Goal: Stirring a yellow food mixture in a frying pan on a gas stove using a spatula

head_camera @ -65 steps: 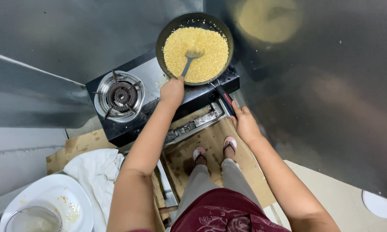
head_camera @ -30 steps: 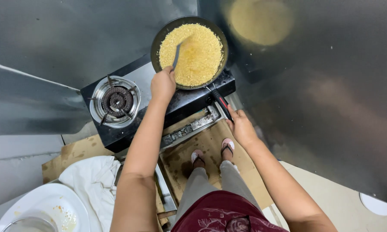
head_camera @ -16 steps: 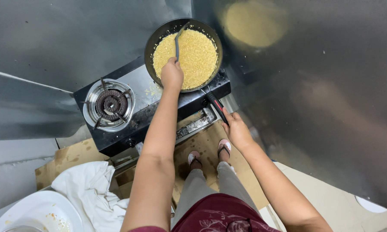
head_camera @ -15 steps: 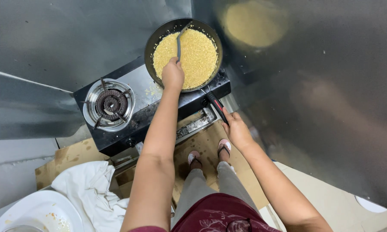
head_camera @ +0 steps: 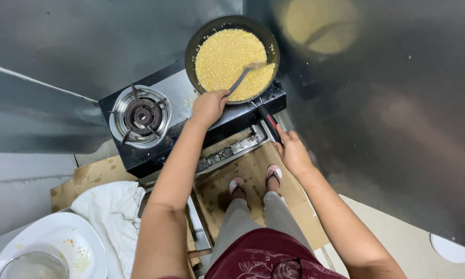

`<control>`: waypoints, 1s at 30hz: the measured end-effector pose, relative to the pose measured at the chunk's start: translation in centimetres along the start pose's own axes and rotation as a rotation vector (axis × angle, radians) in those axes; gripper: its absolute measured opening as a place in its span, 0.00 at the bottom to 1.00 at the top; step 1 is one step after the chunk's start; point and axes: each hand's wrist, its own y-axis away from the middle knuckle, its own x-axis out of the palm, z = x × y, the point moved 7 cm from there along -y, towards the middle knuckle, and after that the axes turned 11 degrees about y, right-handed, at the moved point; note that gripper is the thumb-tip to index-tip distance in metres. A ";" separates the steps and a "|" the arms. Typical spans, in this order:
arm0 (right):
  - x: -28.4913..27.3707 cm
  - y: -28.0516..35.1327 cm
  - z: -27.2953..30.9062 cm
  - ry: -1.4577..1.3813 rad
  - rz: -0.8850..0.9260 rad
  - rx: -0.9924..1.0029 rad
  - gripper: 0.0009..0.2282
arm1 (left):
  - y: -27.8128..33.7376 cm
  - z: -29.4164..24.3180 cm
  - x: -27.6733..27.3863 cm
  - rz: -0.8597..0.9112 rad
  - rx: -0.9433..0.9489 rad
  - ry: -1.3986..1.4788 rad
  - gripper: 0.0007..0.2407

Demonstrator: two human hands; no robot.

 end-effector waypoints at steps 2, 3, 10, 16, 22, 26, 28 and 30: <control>0.1 -0.1 -0.1 0.013 -0.003 -0.012 0.28 | 1.8 -0.2 -1.7 -0.002 0.046 -0.069 0.12; 0.1 -0.2 -0.1 0.026 -0.008 -0.020 0.28 | 2.8 -0.4 -2.6 -0.001 0.095 -0.139 0.10; 0.1 -0.3 -0.2 0.039 -0.010 -0.008 0.28 | 8.0 -2.3 -11.0 -0.030 0.077 -0.395 0.08; 0.4 -0.4 -0.4 0.036 -0.016 0.002 0.28 | 9.6 -1.9 -9.5 0.096 -0.017 -0.438 0.10; 0.4 -0.5 -0.5 0.027 -0.043 -0.009 0.28 | 7.5 -0.6 -4.1 -0.045 0.028 -0.371 0.09; 0.1 -0.2 -0.1 0.041 -0.043 -0.029 0.28 | 3.9 1.4 -3.4 -0.129 -0.084 -0.173 0.12; 0.1 -0.2 -0.1 0.036 -0.046 -0.031 0.28 | 1.9 1.8 -3.7 -0.151 -0.125 -0.143 0.13; 0.5 -0.3 -0.3 0.018 -0.034 -0.023 0.28 | 0.2 1.1 -5.2 -0.209 -0.114 -0.031 0.13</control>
